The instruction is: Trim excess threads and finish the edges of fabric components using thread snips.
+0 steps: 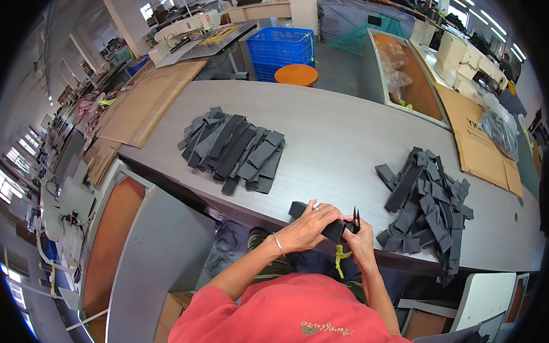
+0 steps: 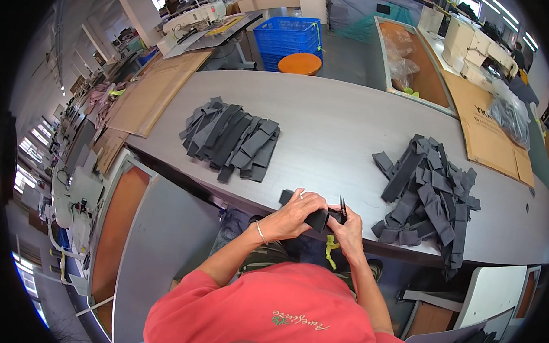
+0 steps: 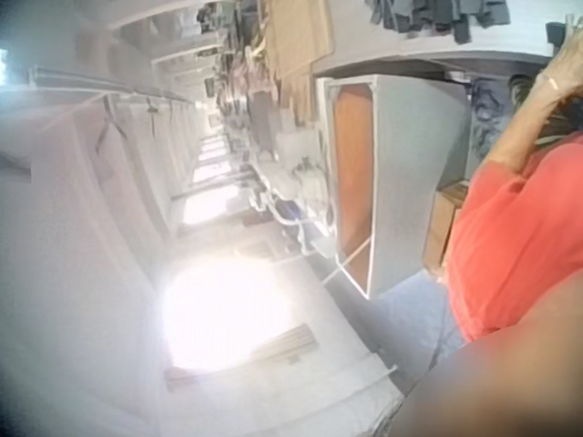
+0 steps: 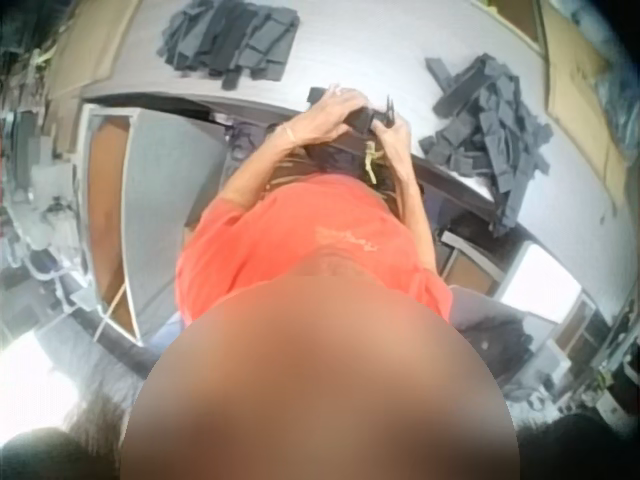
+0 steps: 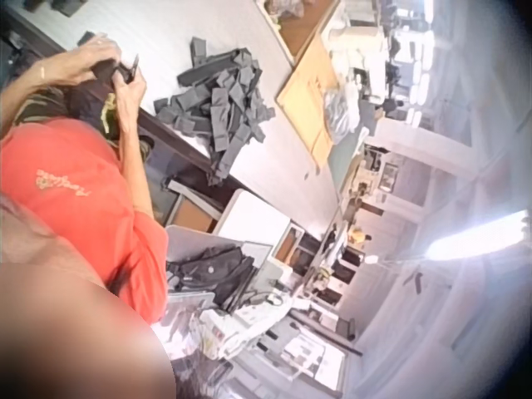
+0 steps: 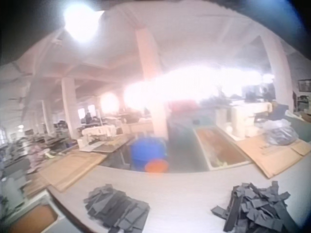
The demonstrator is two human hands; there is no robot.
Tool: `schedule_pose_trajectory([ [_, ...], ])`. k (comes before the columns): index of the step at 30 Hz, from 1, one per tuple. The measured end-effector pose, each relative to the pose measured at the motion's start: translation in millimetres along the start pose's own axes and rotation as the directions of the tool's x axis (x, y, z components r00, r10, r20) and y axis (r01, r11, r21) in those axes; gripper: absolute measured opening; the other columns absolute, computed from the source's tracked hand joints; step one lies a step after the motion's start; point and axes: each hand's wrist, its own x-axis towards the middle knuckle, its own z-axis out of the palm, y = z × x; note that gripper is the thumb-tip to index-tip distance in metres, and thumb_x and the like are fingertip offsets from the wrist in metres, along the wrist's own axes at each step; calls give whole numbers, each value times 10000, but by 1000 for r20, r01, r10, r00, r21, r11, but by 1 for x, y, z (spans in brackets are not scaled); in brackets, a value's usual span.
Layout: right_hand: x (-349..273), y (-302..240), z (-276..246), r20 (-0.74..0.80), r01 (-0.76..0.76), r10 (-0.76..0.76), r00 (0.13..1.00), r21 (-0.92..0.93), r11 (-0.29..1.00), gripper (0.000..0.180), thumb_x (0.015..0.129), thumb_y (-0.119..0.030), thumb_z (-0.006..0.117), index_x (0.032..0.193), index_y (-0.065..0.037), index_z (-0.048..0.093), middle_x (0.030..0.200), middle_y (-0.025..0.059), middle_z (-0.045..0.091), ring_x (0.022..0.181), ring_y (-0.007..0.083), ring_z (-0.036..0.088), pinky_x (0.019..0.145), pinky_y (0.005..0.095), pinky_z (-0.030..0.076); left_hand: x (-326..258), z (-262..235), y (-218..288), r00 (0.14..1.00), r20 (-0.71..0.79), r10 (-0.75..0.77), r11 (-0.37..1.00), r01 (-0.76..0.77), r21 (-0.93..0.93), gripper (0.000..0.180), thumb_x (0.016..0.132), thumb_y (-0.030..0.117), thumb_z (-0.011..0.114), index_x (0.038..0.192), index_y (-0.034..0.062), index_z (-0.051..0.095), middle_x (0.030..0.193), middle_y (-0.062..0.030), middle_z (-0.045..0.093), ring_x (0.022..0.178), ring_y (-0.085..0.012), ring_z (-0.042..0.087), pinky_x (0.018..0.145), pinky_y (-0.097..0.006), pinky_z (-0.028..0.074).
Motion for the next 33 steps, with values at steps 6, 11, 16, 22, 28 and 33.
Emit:
schedule_pose_trajectory([
  [6,-7,-7,4,-159,129,-140,977,-81,988,96,802,-43,645,876,18,644,728,18,623,653,69,523,613,243,440,1,9,-10,972,-158,-172,983,157,-99,596,619,-100,671,1157,123,543,1126,-101,436,1024,-300,496,862,-395,456],
  [11,-4,2,8,-233,252,-268,935,-99,963,71,764,29,574,818,6,614,656,-8,525,600,58,426,546,241,371,-5,31,-20,927,-123,-355,914,317,-252,663,641,-88,690,1233,180,561,1050,-81,427,908,-207,532,765,-308,493],
  [16,-3,2,13,-168,350,-378,911,-172,921,108,706,67,565,778,-6,599,643,22,492,564,89,430,520,251,354,-14,52,-32,807,-41,-589,712,494,-499,694,688,-72,713,1312,147,505,1029,-58,432,830,-139,550,745,-259,503],
  [22,-16,-1,21,142,701,-688,712,-212,681,206,597,116,592,728,-42,612,646,75,511,565,227,514,505,307,384,-24,56,-35,670,211,-712,-133,167,-977,434,854,-10,561,1272,-55,455,1138,-129,565,857,-168,608,758,-305,513],
  [28,-21,8,28,422,794,-677,603,-243,557,255,535,69,620,743,-74,582,701,83,527,655,293,569,586,375,466,-22,43,-35,626,340,-701,-270,208,-940,277,876,238,650,1052,26,614,871,-29,627,792,-120,590,691,-298,496],
  [33,-24,5,31,453,807,-669,589,-287,516,228,552,67,594,739,-48,533,705,95,488,690,299,548,601,383,442,-23,33,-45,566,297,-769,-161,278,-947,291,843,232,700,1002,4,615,878,-27,611,794,-122,581,670,-325,496],
])
